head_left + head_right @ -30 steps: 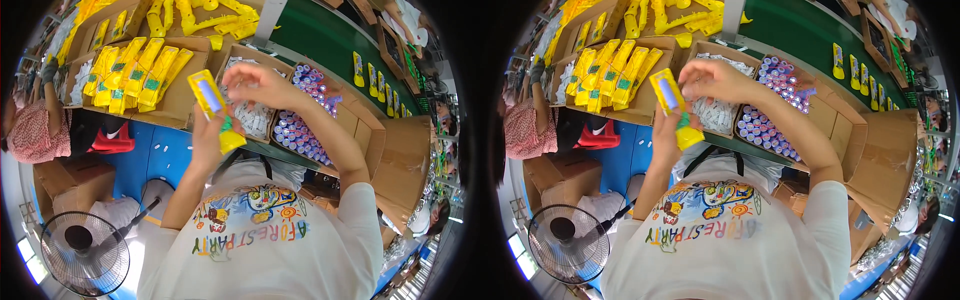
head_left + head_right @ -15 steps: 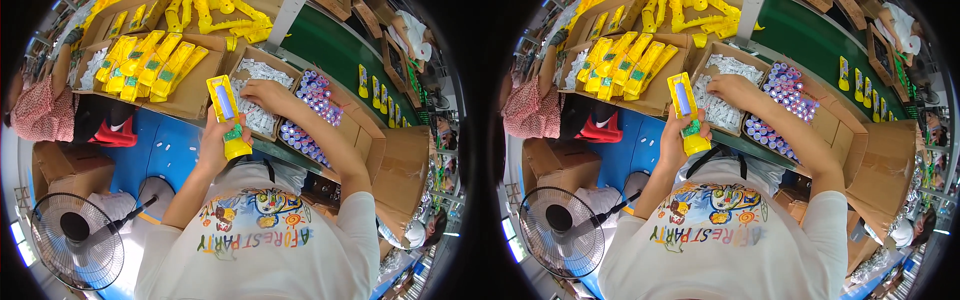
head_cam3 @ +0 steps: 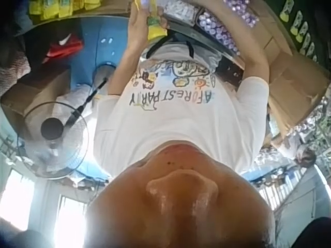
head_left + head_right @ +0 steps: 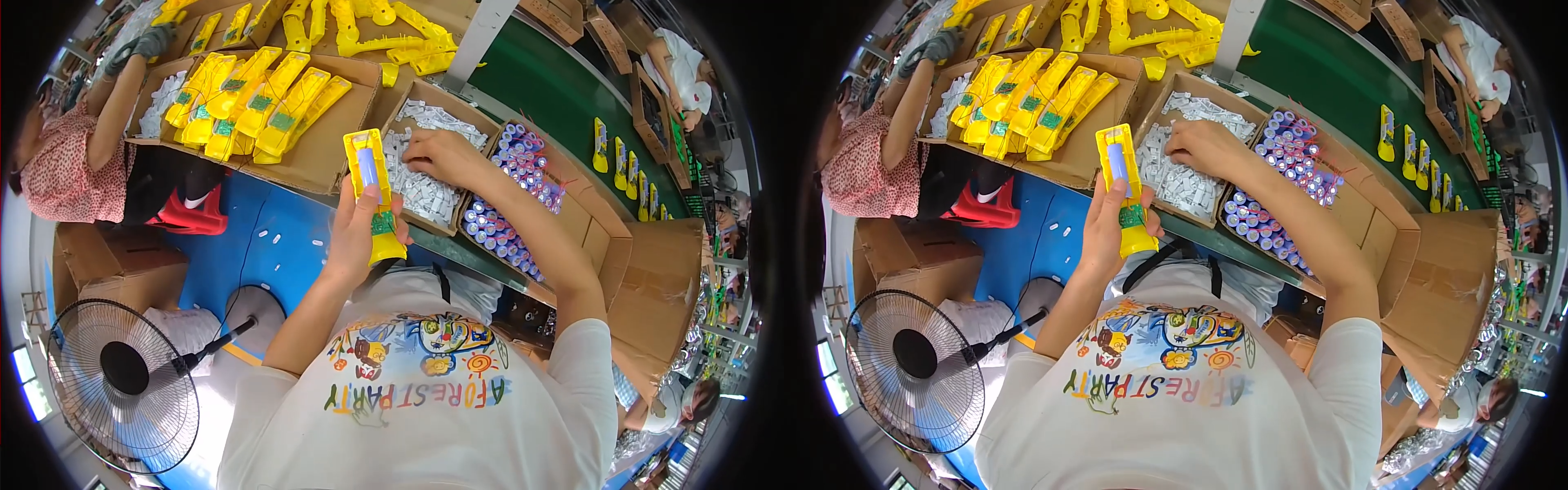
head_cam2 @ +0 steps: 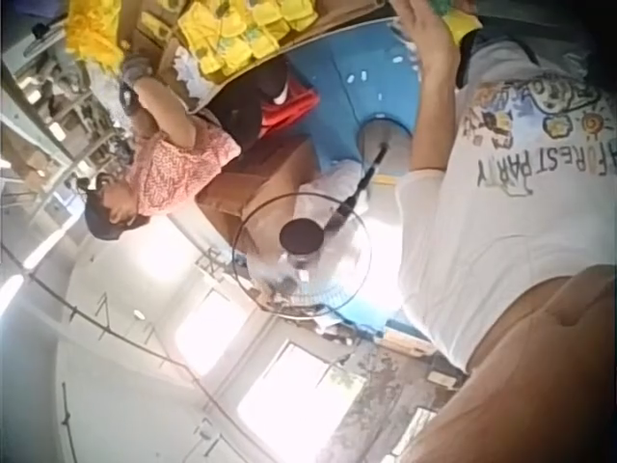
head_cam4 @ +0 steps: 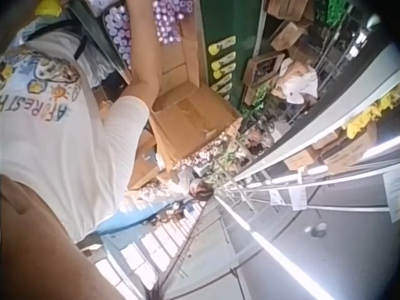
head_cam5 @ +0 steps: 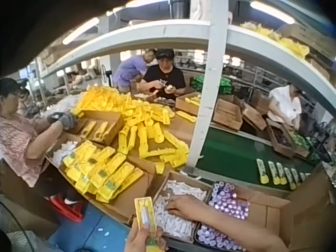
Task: Manually assembling handheld flashlights by inserting batteries and internal components into plastic casings on an assembly line.
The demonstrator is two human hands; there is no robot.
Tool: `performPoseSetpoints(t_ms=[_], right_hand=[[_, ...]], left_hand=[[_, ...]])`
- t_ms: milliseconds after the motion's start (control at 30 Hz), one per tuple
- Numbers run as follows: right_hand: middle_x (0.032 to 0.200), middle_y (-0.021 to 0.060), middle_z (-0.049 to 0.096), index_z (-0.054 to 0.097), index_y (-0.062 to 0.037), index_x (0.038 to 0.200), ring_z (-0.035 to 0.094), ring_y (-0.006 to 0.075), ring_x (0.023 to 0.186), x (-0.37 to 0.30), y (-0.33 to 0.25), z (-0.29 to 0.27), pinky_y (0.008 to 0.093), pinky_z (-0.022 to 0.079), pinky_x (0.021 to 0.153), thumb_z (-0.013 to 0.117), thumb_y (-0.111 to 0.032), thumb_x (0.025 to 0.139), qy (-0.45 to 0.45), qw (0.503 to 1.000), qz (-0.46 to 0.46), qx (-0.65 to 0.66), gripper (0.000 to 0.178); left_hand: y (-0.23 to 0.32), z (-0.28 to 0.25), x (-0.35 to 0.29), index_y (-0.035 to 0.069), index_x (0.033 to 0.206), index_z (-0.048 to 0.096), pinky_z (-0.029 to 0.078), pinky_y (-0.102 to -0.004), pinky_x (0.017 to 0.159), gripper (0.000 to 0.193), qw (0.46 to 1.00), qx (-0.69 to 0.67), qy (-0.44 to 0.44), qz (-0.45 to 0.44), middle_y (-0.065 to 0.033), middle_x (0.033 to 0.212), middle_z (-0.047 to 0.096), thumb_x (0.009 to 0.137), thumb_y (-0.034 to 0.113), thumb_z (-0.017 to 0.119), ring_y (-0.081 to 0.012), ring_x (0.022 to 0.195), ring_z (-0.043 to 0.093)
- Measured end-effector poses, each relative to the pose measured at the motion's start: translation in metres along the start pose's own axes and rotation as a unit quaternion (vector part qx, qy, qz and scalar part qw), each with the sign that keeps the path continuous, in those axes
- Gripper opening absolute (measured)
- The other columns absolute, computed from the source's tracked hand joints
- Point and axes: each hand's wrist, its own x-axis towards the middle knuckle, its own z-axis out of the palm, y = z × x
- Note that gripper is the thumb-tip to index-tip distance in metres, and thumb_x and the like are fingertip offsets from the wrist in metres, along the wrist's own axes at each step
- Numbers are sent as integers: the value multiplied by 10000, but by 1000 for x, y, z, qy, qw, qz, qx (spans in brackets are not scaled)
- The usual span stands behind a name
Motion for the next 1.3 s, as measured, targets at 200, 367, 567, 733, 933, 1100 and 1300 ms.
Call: performPoseSetpoints(t_ms=[200, 367, 567, 733, 933, 1100, 1300], right_hand=[[846, 89, 621, 647, -48, 852, 620, 256, 771, 2, -8, -17, 336, 502, 701, 687, -84, 739, -56, 995, 70, 51, 125], [866, 59, 646, 626, -23, 856, 628, 161, 725, -5, -8, -29, 284, 514, 680, 694, -75, 794, 35, 975, 128, 181, 106], [871, 12, 621, 612, -28, 895, 604, 87, 771, -9, -44, -49, 228, 525, 712, 735, -78, 810, 80, 855, 202, 471, 158], [900, 23, 600, 586, -29, 945, 610, 89, 801, -13, -54, -52, 228, 535, 713, 739, -34, 792, 80, 831, 241, 496, 216], [910, 48, 564, 540, -13, 947, 618, 109, 808, -7, -76, -61, 224, 544, 652, 717, -4, 796, 238, 796, 274, 485, 233], [1099, 51, 607, 605, -28, 1125, 588, 120, 971, -40, -56, -71, 258, 485, 843, 560, -82, 935, 156, 895, 197, 369, 203], [1128, 152, 644, 582, -9, 1205, 623, 236, 1021, -156, 256, -211, 317, 469, 889, 436, -182, 992, 409, 848, 324, -91, 311]], left_hand=[[-1, -5, -2, 123, 1235, 338, 533, -346, 535, 299, 998, 54, -18, 16, -99, 869, 536, 1013, 312, 404, -188, 563, 577], [-3, -1, -1, 111, 1281, 318, 533, -349, 561, 353, 998, 49, -37, -8, -100, 884, 540, 1011, 320, 411, -189, 592, 588], [-5, 4, 1, 121, 1333, 292, 512, -314, 570, 406, 995, 74, -60, -23, -98, 901, 540, 1007, 319, 431, -186, 631, 596], [-6, 10, 1, 133, 1415, 220, 495, -284, 558, 487, 958, 279, -56, 30, -89, 893, 527, 999, 227, 454, -158, 624, 579], [-5, 14, 5, 97, 1445, 171, 481, -266, 529, 544, 977, 151, -143, 49, -87, 892, 524, 996, 212, 456, -135, 599, 558], [-26, 17, 18, 100, 1484, 132, 402, -324, 967, 642, 963, 134, -234, 23, -122, 1257, 479, 979, 201, 516, -174, 1159, 481], [126, -42, 55, 5, 1057, 631, 501, -292, 759, 209, 707, 482, 255, 451, -89, 941, 671, 862, 6, 559, -175, 825, 644]])
